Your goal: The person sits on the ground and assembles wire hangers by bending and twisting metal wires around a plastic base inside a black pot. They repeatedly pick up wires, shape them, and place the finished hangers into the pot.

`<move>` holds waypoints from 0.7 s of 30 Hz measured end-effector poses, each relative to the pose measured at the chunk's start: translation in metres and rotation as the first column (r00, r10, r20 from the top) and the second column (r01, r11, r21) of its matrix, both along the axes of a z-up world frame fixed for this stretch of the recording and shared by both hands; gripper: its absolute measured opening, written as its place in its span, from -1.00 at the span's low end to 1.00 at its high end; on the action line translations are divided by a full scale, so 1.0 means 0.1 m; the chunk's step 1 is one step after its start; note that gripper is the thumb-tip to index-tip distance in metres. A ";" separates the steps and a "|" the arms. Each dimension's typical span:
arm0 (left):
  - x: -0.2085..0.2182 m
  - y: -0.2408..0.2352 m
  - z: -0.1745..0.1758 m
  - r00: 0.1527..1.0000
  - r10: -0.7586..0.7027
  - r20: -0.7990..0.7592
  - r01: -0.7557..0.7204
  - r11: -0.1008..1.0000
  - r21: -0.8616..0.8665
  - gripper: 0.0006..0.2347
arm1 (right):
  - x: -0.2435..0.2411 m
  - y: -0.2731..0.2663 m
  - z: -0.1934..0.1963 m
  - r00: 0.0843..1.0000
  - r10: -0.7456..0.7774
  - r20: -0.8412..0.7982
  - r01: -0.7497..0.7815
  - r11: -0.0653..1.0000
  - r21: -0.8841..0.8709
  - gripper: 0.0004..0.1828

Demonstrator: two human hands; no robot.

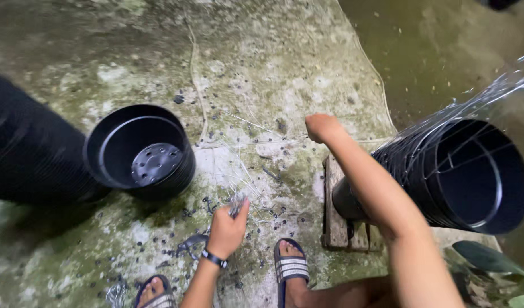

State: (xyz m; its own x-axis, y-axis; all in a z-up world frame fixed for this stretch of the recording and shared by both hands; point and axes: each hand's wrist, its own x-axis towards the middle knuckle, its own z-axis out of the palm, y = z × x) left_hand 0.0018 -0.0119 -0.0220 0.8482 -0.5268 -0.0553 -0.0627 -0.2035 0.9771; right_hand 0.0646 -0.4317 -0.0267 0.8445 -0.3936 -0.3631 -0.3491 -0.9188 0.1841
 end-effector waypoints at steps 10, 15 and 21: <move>0.08 0.16 0.58 0.994 0.020 0.108 0.003 0.978 -0.207 -0.77 | -1.06 1.82 1.93 0.942 0.330 -0.060 -0.315 0.933 0.174 -0.78; -0.15 0.15 0.80 0.964 -0.252 0.089 0.254 0.967 -0.011 -0.74 | -1.37 2.43 2.27 0.872 0.482 -0.082 -0.451 0.857 0.249 -0.82; -0.25 0.08 0.66 0.952 -0.298 0.066 0.302 0.950 -0.076 -0.73 | -1.38 2.53 2.46 0.905 0.390 0.167 -0.421 0.779 0.464 -0.79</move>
State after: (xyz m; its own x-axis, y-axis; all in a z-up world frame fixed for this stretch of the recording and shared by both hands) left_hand -0.0234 -0.0043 0.0441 0.6507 -0.7582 0.0416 -0.1606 -0.0840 0.9834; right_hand -0.0731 -0.1792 0.2190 0.9119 0.2009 -0.3578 0.0804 -0.9426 -0.3241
